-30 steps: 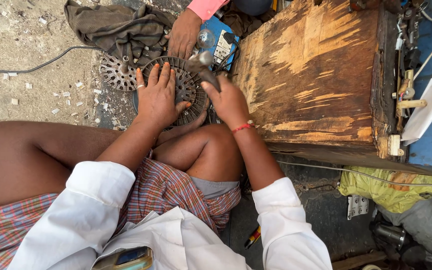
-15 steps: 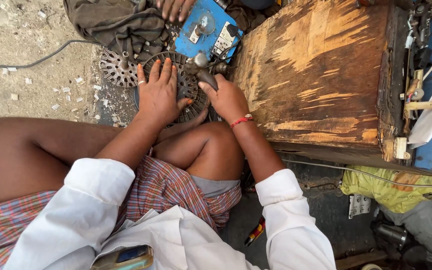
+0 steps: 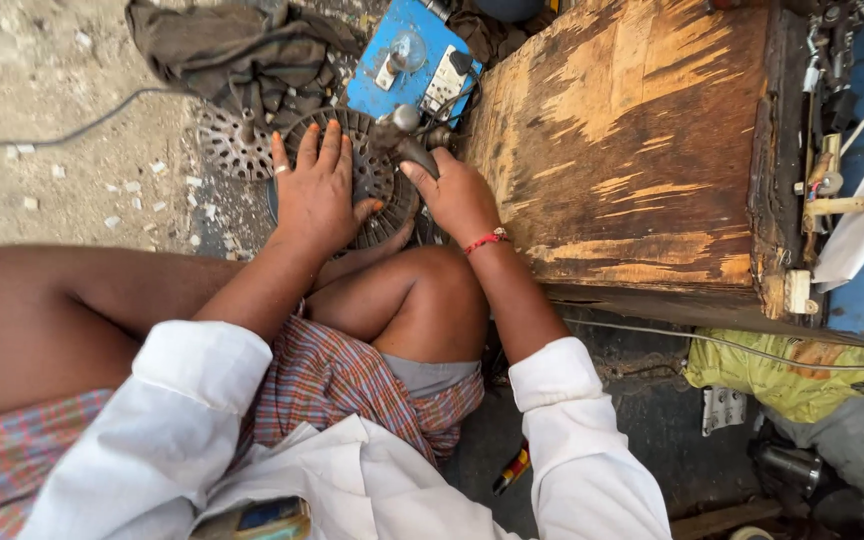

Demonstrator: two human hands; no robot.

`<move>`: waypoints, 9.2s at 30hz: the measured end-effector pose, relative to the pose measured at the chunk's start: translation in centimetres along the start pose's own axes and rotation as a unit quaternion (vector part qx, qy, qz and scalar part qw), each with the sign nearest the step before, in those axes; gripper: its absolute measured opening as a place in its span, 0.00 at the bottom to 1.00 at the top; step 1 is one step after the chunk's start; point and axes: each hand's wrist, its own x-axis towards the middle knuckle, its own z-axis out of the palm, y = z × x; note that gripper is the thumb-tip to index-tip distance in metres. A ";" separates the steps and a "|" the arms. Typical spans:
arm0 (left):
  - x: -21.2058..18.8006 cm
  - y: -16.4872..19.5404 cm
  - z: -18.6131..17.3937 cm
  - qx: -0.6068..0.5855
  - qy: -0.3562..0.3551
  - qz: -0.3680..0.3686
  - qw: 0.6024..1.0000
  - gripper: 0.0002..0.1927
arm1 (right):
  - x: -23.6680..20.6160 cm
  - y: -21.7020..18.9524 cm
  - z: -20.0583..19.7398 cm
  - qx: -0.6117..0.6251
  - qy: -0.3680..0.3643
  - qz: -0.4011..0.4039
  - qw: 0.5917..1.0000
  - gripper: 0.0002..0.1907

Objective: The person sits on the ground holding a perforated metal disc on their lap and repeatedly taps and hammers around its surface with a hammer, repositioning the disc and lifting it to view it between rounds of hammering.

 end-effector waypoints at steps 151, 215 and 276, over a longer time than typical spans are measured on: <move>-1.9 0.4 0.5 0.030 0.006 -0.006 1.000 0.48 | 2.9 -1.7 1.1 0.124 0.085 -0.003 0.989 0.31; 10.3 -4.4 -1.4 -0.110 -0.122 0.002 0.986 0.08 | 2.2 -0.9 5.3 0.586 0.175 0.045 0.790 0.21; 1.5 -5.3 -5.7 0.049 -0.046 0.212 0.975 0.16 | 2.2 -2.2 5.0 0.515 0.193 0.037 0.835 0.22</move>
